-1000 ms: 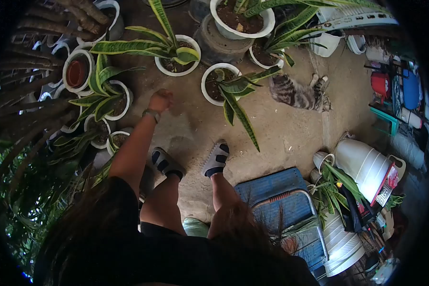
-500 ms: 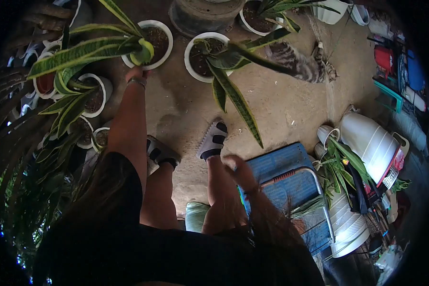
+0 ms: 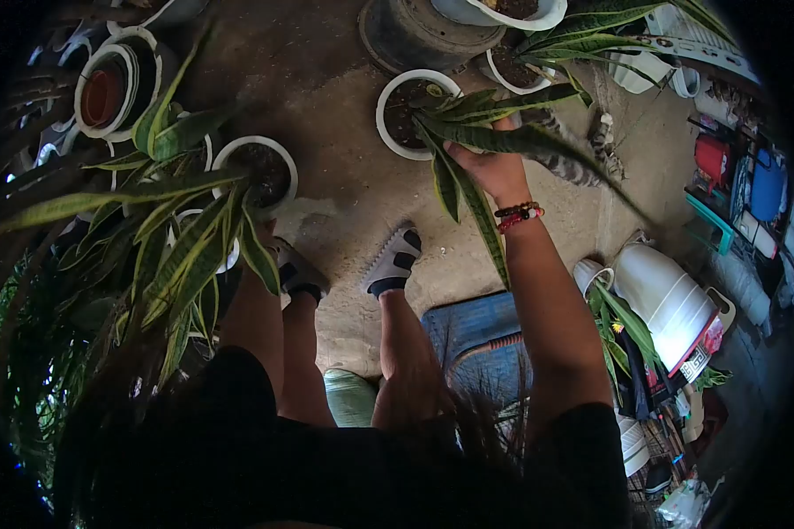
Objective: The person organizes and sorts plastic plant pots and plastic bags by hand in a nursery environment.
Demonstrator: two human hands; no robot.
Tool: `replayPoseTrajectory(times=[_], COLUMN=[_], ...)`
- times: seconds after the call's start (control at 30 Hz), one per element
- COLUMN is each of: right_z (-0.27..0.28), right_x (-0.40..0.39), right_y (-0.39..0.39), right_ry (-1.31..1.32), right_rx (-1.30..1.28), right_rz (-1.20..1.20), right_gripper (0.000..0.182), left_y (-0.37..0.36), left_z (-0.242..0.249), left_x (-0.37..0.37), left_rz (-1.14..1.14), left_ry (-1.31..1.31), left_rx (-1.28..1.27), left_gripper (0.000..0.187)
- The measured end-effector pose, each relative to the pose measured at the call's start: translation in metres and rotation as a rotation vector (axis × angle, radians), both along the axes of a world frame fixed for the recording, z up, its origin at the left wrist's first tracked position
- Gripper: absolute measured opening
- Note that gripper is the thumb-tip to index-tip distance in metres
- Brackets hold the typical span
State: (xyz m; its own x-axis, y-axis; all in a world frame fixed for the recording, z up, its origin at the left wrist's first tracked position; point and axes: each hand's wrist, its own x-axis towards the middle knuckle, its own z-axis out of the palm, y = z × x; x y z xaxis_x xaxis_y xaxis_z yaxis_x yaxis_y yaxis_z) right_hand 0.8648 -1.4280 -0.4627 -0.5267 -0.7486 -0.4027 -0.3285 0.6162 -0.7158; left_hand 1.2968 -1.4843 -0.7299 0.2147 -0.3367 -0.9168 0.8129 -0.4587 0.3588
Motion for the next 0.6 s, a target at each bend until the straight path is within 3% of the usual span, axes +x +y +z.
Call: replayPoseTrajectory(times=[0.03, 0.07, 0.13, 0.2, 0.23, 0.27, 0.3, 0.33, 0.43, 0.5, 0.6], right_z=[0.006, 0.001, -0.013, -0.011, -0.008, -0.006, -0.006, -0.007, -0.003, 0.0, -0.006], right_x=[0.002, 0.004, 0.012, 0.02, 0.023, 0.03, 0.028, 0.026, 0.025, 0.026, 0.039], right_y=[-0.006, -0.005, -0.001, -0.007, -0.011, -0.015, -0.015, -0.015, -0.017, -0.015, -0.025], right_ry=[-0.073, -0.073, -0.145, -0.108, -0.065, -0.077, -0.08, -0.112, -0.135, -0.185, -0.201], right_rx=[0.165, 0.162, -0.286, -0.297, -0.302, -0.364, -0.358, -0.353, -0.355, -0.206, -0.331], right_rz=[-0.058, -0.06, -0.157, -0.198, -0.23, -0.318, -0.32, -0.334, -0.378, -0.371, -0.367], right_gripper=[0.062, 0.062, 0.059, 0.058, 0.057, 0.05, 0.05, 0.046, 0.035, 0.038, 0.034], left_y=[0.017, 0.033, 0.06, 0.071, 0.066, 0.053, 0.044, 0.034, 0.01, -0.011, -0.031], left_z=[-0.004, -0.004, 0.003, 0.019, 0.026, 0.052, 0.04, 0.053, 0.013, 0.009, 0.038], left_x=[-0.005, -0.019, -0.064, -0.128, -0.16, -0.199, -0.223, -0.251, -0.298, -0.3, -0.295], left_rz=[-0.033, -0.083, -0.238, -0.483, -0.708, -0.943, -1.236, -1.299, -1.474, -1.521, -1.501], left_ry=[-0.073, -0.134, -0.197, -0.131, 0.022, 0.0, 0.033, -0.123, -0.172, 0.111, 0.095], left_rx=[0.053, 0.107, 0.222, 0.32, 0.36, 0.276, 0.14, 0.059, -0.011, -0.039, -0.083], left_gripper=[0.034, 0.034, 0.032, 0.031, 0.027, 0.028, 0.037, 0.045, 0.043, 0.034, 0.035])
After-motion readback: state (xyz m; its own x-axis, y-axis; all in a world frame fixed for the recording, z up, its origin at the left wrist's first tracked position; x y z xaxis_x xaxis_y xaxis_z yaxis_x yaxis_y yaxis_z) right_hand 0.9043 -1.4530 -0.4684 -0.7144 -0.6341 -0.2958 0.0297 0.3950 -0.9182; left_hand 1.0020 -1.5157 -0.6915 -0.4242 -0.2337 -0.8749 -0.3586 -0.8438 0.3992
